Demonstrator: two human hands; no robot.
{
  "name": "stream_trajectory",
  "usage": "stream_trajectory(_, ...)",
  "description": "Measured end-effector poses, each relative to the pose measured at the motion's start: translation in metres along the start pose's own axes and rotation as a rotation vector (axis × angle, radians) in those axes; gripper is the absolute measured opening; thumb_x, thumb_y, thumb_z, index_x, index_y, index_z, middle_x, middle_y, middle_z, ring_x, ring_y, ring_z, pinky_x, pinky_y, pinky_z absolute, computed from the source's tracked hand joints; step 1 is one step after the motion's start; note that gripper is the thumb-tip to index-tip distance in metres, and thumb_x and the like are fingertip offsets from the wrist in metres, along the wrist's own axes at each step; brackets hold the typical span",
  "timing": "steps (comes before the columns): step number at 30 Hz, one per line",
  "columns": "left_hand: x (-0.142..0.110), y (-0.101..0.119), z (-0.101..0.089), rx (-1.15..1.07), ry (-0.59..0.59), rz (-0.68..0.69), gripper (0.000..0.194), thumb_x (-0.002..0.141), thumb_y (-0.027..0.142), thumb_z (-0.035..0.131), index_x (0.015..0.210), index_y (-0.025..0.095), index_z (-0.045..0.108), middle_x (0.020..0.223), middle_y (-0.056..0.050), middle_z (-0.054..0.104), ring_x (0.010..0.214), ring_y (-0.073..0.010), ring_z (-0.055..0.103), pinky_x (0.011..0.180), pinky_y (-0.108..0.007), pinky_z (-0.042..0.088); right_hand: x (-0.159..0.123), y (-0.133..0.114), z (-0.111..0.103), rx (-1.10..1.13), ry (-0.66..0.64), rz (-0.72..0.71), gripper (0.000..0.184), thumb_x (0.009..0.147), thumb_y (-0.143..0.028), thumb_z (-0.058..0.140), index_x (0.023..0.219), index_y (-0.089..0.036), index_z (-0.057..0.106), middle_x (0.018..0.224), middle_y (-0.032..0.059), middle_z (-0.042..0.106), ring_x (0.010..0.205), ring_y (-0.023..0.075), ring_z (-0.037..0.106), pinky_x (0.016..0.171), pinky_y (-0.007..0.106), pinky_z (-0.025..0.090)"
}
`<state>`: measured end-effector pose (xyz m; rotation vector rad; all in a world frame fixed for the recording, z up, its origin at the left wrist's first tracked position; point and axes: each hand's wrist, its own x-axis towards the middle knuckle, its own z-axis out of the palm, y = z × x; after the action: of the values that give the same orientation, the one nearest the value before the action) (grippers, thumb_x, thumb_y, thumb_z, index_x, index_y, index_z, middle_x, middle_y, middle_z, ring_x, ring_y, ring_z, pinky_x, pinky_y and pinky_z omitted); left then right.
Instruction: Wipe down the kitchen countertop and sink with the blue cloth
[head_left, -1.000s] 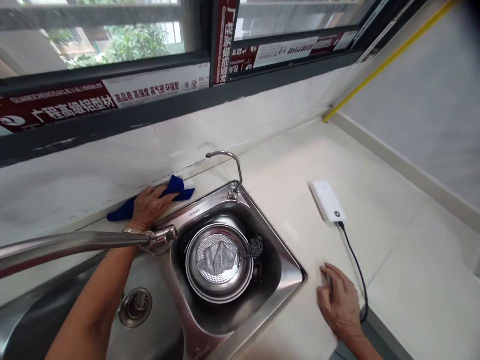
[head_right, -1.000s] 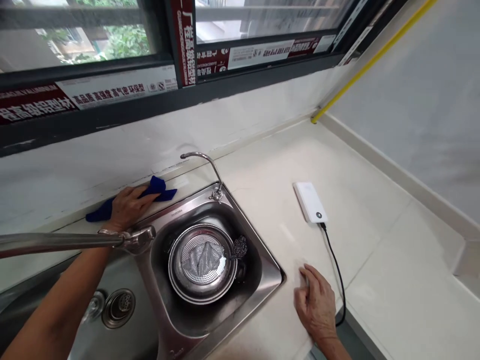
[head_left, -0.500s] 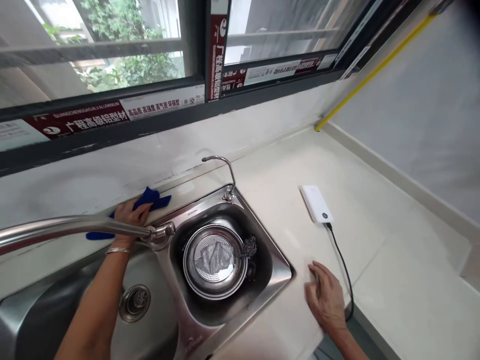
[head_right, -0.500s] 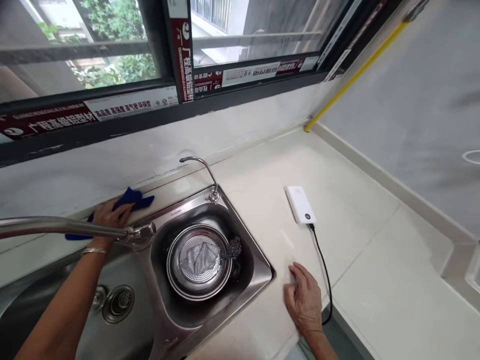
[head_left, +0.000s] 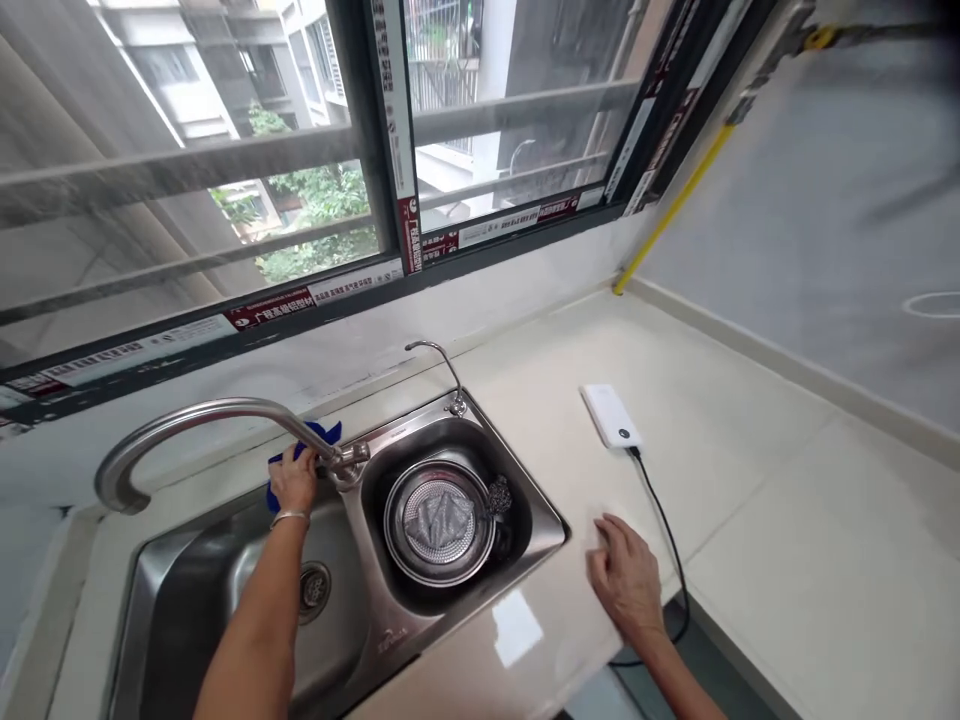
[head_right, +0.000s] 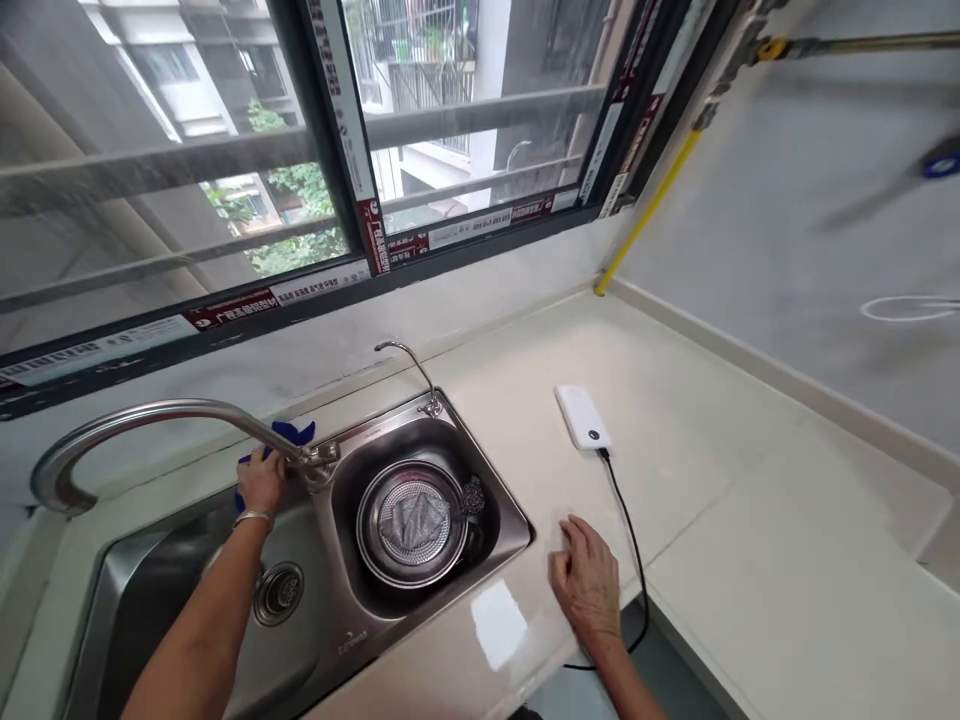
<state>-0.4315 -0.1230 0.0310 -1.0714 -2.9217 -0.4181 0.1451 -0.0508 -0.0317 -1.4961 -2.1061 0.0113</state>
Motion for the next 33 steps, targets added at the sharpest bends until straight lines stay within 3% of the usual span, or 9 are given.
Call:
stream_trajectory(5,-0.032,0.009,0.013,-0.050,-0.031,-0.091,0.042,0.100,0.032,0.039,0.134,0.022,0.064,0.141,-0.017,0.050,0.114,-0.0342,0.056,0.102,-0.047,0.050,0.000,0.000,0.002,0.005,0.008,0.016,0.039,0.086,-0.019,0.046,0.122,-0.018,0.059,0.131,0.0137,0.064,0.118,0.0301,0.059,0.098,0.045,0.047)
stream_trajectory(8,-0.042,0.017,0.020,-0.076,-0.063,-0.135,0.044,0.100,0.030,0.038,0.134,0.021,0.063,0.139,-0.019,0.050,0.110,-0.0350,0.059,0.101,-0.050,0.052,0.001,-0.001,0.002,-0.001,0.017,0.005,0.039,0.086,-0.019,0.045,0.123,-0.018,0.059,0.131,0.0138,0.064,0.118,0.0298,0.059,0.098,0.045,0.046)
stream_trajectory(11,-0.047,0.022,0.019,-0.100,-0.081,-0.164,0.045,0.099,0.029,0.037,0.135,0.021,0.063,0.140,-0.019,0.048,0.112,-0.0365,0.060,0.103,-0.052,0.051,0.002,-0.003,0.001,-0.002,0.037,-0.013,0.038,0.087,-0.018,0.045,0.122,-0.018,0.059,0.130,0.0136,0.064,0.118,0.0292,0.058,0.097,0.043,0.046)
stream_trajectory(14,-0.055,0.023,0.017,-0.119,-0.106,-0.185,0.046,0.099,0.028,0.037,0.138,0.021,0.060,0.128,-0.021,0.054,0.106,-0.0341,0.061,0.102,-0.050,0.052,0.003,-0.004,0.001,-0.007,0.053,-0.017,0.038,0.087,-0.017,0.044,0.121,-0.018,0.059,0.130,0.0135,0.064,0.118,0.0284,0.058,0.096,0.042,0.046)
stream_trajectory(17,-0.073,0.023,0.020,-0.126,-0.113,-0.184,0.050,0.099,0.028,0.033,0.143,0.018,0.055,0.118,-0.022,0.055,0.102,-0.0327,0.061,0.102,-0.049,0.051,0.003,-0.004,0.001,-0.014,0.051,-0.006,0.038,0.086,-0.016,0.045,0.122,-0.018,0.059,0.130,0.0132,0.064,0.118,0.0282,0.058,0.097,0.042,0.045)
stream_trajectory(20,-0.097,0.022,0.028,-0.144,-0.117,-0.121,0.050,0.098,0.025,0.033,0.144,0.020,0.054,0.122,-0.022,0.052,0.108,-0.0335,0.056,0.107,-0.050,0.048,0.002,-0.004,0.002,-0.029,0.036,0.001,0.037,0.087,-0.016,0.046,0.121,-0.018,0.059,0.131,0.0132,0.065,0.119,0.0283,0.058,0.098,0.042,0.045)
stream_trajectory(25,-0.126,0.019,0.040,-0.250,-0.134,-0.027,0.046,0.095,0.021,0.042,0.133,0.033,0.064,0.132,-0.018,0.047,0.116,-0.0355,0.050,0.108,-0.055,0.046,-0.001,-0.004,0.003,-0.048,0.018,-0.006,0.037,0.088,-0.017,0.047,0.124,-0.016,0.058,0.132,0.0147,0.064,0.120,0.0288,0.057,0.098,0.043,0.046)
stream_trajectory(29,-0.134,0.011,0.036,-0.469,-0.124,-0.050,0.039,0.092,0.023,0.048,0.124,0.026,0.071,0.120,-0.017,0.056,0.110,-0.0328,0.056,0.113,-0.059,0.043,-0.005,-0.002,0.007,-0.030,0.053,-0.046,0.037,0.090,-0.018,0.044,0.125,-0.015,0.058,0.132,0.0156,0.063,0.121,0.0286,0.056,0.099,0.044,0.046)
stream_trajectory(33,-0.132,-0.007,0.027,-0.777,-0.074,-0.155,0.028,0.089,0.026,0.052,0.104,0.020,0.075,0.096,-0.011,0.066,0.097,-0.0260,0.063,0.105,-0.047,0.053,-0.007,0.003,0.013,0.005,0.105,-0.100,0.038,0.090,-0.019,0.043,0.125,-0.015,0.058,0.131,0.0160,0.062,0.121,0.0279,0.056,0.099,0.044,0.047)
